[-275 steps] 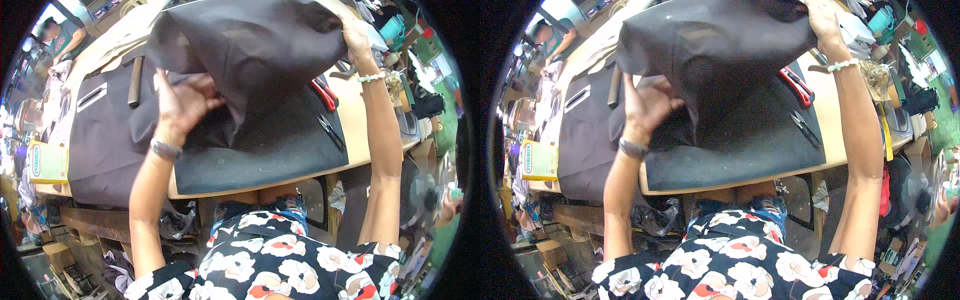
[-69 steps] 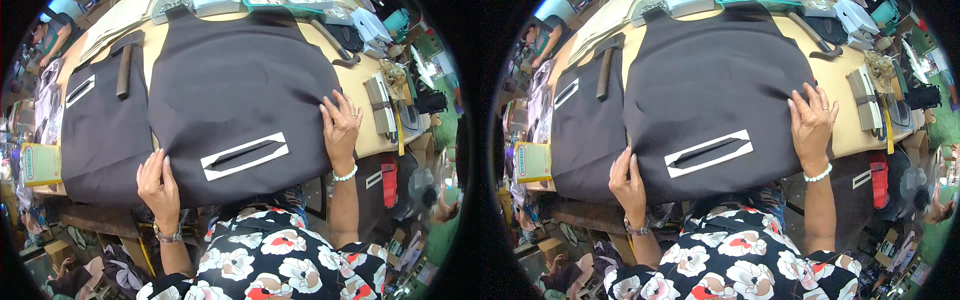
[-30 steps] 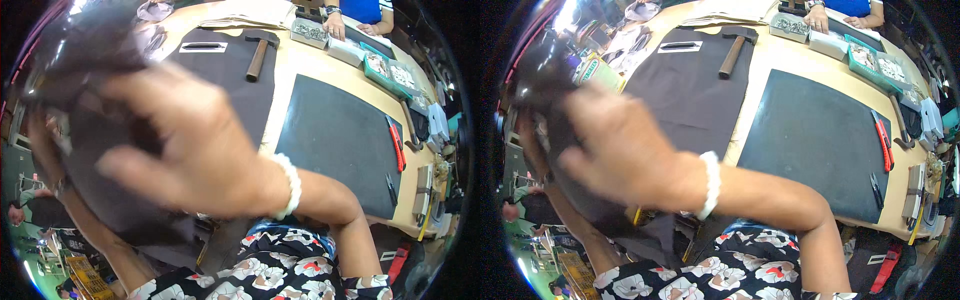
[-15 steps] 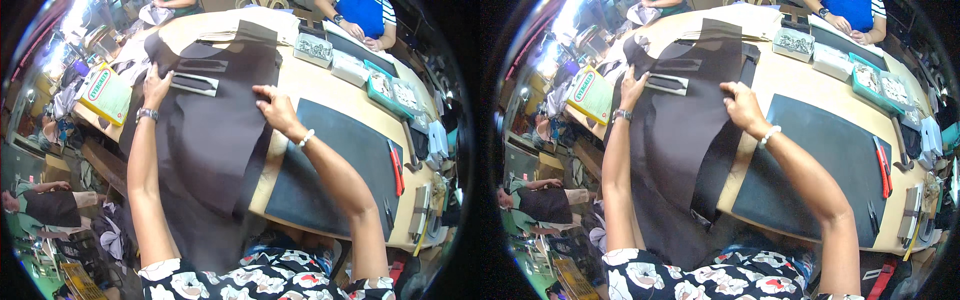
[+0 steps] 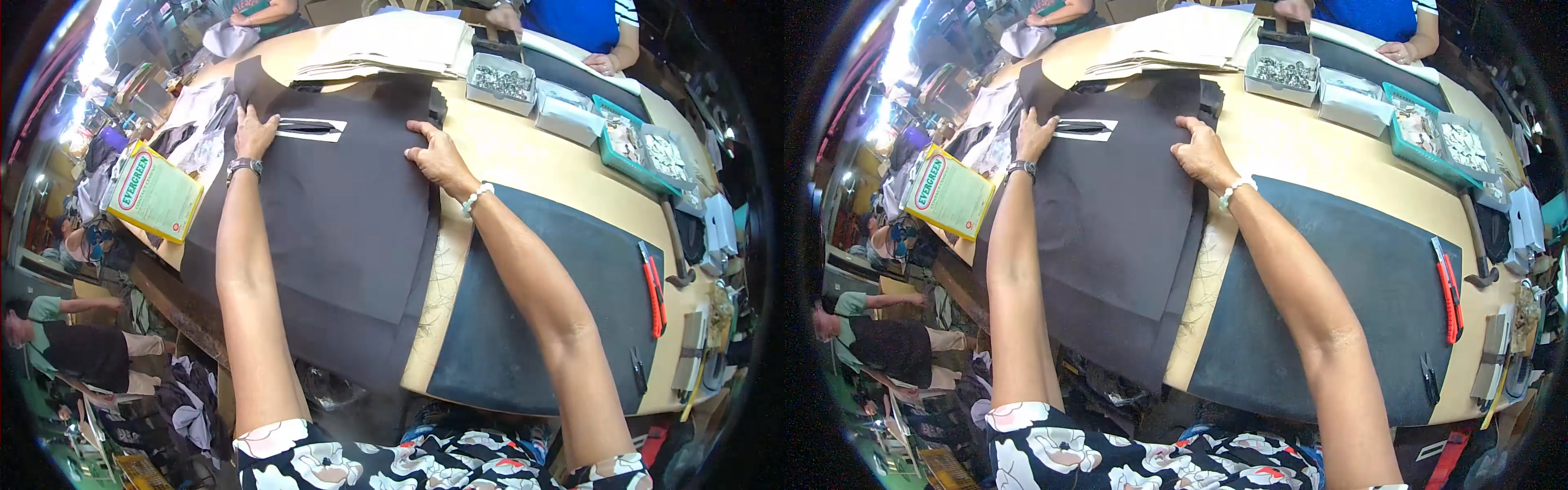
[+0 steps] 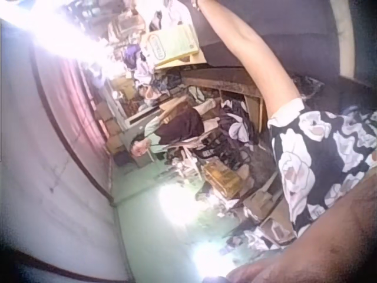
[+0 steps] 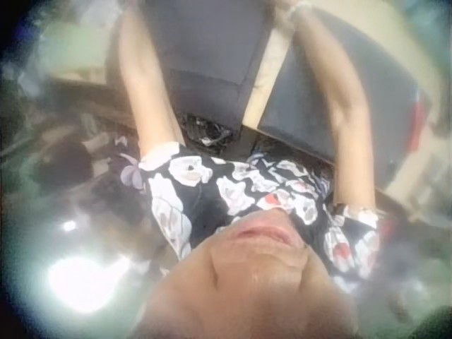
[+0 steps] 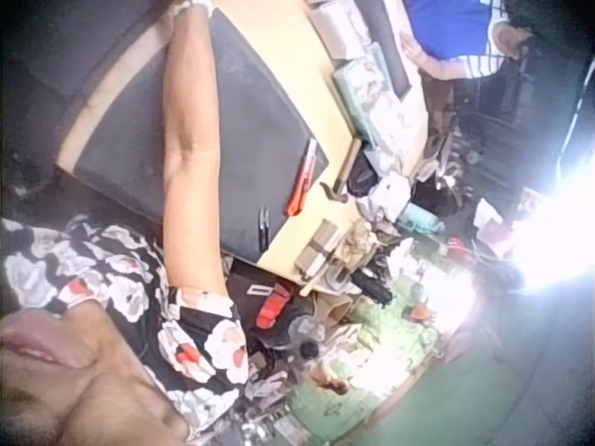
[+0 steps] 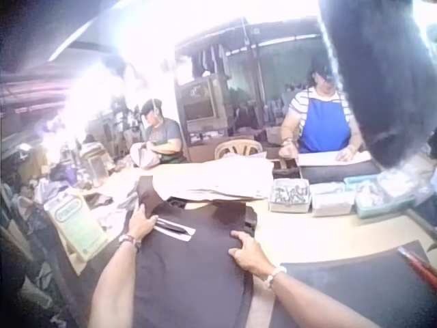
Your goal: The person constructs a pocket detail on a leather panel by cutting a slit using a utility knife, peeling back adhesive backing, and folding the leather edges inward by hand before securing them with a hammer.
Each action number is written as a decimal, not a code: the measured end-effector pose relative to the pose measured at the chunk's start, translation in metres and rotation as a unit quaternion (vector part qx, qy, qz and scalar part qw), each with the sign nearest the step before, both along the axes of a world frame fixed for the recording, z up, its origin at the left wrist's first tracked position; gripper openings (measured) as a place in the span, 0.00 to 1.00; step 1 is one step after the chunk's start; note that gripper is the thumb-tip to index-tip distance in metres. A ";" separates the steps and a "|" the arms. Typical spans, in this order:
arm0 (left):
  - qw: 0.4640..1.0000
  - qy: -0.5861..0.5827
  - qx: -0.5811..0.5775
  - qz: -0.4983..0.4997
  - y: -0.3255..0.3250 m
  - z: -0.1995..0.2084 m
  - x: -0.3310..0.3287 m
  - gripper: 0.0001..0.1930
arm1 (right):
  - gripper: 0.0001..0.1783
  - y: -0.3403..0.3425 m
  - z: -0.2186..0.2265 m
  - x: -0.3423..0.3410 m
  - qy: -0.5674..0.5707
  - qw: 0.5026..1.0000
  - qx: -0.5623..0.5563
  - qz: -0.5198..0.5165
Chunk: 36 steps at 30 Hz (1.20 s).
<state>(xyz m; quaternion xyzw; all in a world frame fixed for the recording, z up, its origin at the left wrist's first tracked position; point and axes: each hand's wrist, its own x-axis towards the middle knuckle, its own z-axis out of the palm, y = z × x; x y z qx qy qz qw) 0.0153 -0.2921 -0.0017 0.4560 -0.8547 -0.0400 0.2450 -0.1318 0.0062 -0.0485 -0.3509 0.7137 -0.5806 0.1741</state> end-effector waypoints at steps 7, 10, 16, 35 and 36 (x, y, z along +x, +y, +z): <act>0.998 0.056 0.006 0.007 -0.007 -0.037 0.024 0.33 | 0.26 -0.009 -0.012 0.010 0.068 0.995 -0.058 -0.032; 0.998 0.030 0.045 0.031 0.020 -0.032 0.022 0.30 | 0.25 -0.004 -0.015 0.006 0.051 0.996 -0.056 -0.043; 0.994 0.056 -0.087 0.032 0.016 -0.030 0.024 0.27 | 0.25 -0.016 -0.023 0.002 -0.044 0.992 -0.111 -0.033; 0.996 -0.062 -0.034 -0.055 0.099 -0.026 -0.051 0.32 | 0.22 -0.011 -0.019 -0.003 -0.213 0.969 -0.070 -0.101; 0.997 -0.051 -0.030 -0.052 0.100 -0.028 -0.053 0.33 | 0.22 -0.012 -0.019 -0.002 -0.162 0.978 -0.059 -0.117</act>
